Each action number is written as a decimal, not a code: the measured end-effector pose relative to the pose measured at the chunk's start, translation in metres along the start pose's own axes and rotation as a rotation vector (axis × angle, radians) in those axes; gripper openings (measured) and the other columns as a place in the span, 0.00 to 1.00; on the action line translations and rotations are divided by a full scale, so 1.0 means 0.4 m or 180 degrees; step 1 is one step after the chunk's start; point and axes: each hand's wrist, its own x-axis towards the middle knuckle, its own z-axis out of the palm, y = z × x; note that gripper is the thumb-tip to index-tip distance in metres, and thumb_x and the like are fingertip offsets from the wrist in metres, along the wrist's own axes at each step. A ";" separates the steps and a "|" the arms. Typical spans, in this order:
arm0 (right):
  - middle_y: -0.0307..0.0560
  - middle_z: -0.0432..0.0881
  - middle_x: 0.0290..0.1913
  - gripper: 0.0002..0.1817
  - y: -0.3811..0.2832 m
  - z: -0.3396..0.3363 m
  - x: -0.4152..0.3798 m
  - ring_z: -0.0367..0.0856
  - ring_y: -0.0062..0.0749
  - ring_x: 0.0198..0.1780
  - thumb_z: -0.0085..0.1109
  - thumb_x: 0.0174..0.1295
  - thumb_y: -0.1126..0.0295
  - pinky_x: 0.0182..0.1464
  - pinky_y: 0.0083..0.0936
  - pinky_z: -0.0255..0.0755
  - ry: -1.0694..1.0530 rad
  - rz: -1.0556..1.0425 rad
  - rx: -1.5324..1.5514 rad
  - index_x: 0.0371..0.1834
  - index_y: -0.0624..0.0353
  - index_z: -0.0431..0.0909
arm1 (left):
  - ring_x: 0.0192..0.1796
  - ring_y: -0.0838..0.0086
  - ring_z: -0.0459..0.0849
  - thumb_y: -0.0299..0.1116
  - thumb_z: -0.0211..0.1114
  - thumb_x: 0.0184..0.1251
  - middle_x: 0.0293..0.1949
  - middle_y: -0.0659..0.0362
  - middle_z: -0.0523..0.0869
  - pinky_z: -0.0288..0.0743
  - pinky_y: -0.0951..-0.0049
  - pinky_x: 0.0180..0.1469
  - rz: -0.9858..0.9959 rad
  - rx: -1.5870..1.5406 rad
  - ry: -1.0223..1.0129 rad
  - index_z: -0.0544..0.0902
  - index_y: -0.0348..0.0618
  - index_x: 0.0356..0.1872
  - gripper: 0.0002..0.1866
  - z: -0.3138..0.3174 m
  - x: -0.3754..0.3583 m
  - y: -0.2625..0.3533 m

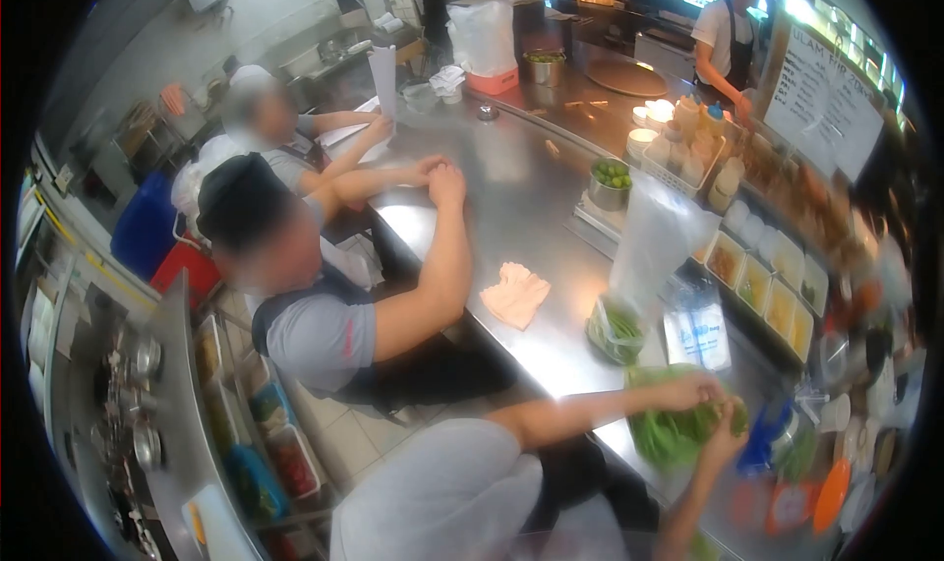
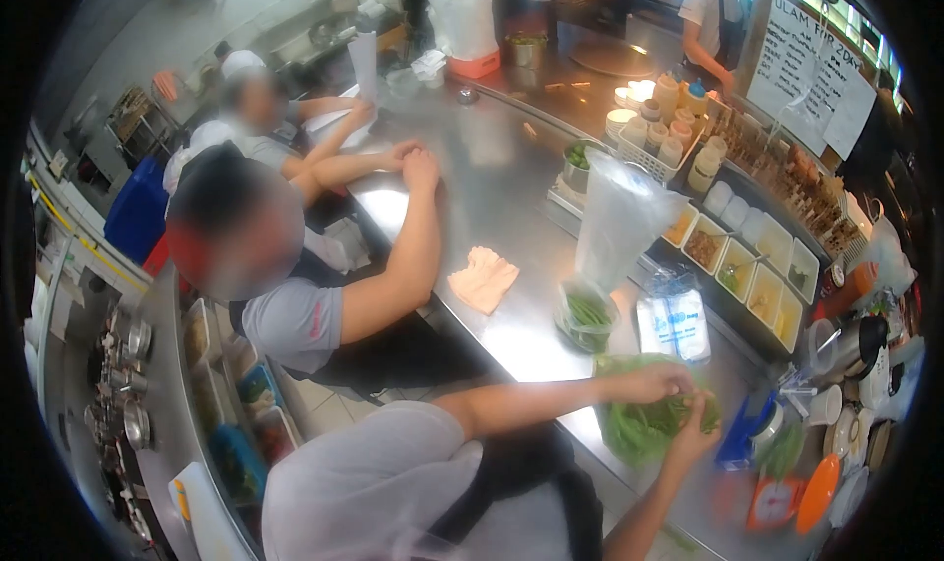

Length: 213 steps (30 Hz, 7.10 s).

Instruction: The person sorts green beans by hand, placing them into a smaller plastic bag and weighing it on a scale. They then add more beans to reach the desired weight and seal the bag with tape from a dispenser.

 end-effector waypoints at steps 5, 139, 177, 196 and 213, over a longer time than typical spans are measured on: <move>0.42 0.80 0.41 0.14 0.037 -0.042 0.027 0.75 0.19 0.38 0.55 0.62 0.69 0.29 0.12 0.63 0.0026 -0.0138 0.0448 0.49 0.64 0.73 | 0.36 0.60 0.80 0.26 0.56 0.57 0.31 0.47 0.81 0.70 0.66 0.41 0.0379 0.1640 -0.0068 0.80 0.35 0.35 0.08 -0.003 -0.005 -0.073; 0.42 0.81 0.35 0.09 -0.056 -0.024 0.029 0.75 0.24 0.29 0.63 0.53 0.70 0.28 0.20 0.68 -0.1194 0.0249 -0.0943 0.37 0.59 0.81 | 0.34 0.57 0.79 0.31 0.63 0.49 0.29 0.53 0.81 0.63 0.55 0.46 -0.0296 0.4451 -0.0160 0.81 0.39 0.26 0.06 0.001 -0.092 -0.040; 0.40 0.74 0.28 0.10 -0.038 -0.030 -0.109 0.75 0.26 0.30 0.54 0.62 0.67 0.34 0.24 0.72 -0.0650 0.2073 0.2545 0.44 0.57 0.71 | 0.39 0.56 0.78 0.20 0.62 0.47 0.33 0.50 0.81 0.70 0.63 0.46 0.0818 0.2627 0.0456 0.81 0.38 0.38 0.14 -0.056 -0.065 0.050; 0.55 0.77 0.31 0.08 -0.035 0.495 -0.039 0.78 0.42 0.36 0.54 0.57 0.72 0.41 0.31 0.71 -0.2031 -0.1628 -0.0936 0.39 0.60 0.70 | 0.40 0.79 0.77 0.16 0.57 0.49 0.54 0.55 0.72 0.72 0.81 0.41 -0.0414 0.0491 0.1423 0.69 0.30 0.58 0.29 -0.430 -0.242 0.135; 0.53 0.81 0.38 0.11 -0.059 0.523 -0.022 0.79 0.47 0.44 0.49 0.55 0.69 0.44 0.35 0.72 -0.2865 -0.1237 -0.3634 0.36 0.60 0.80 | 0.31 0.81 0.75 0.17 0.56 0.49 0.44 0.58 0.78 0.70 0.81 0.34 -0.0218 0.1300 0.1270 0.75 0.33 0.51 0.23 -0.382 -0.242 0.147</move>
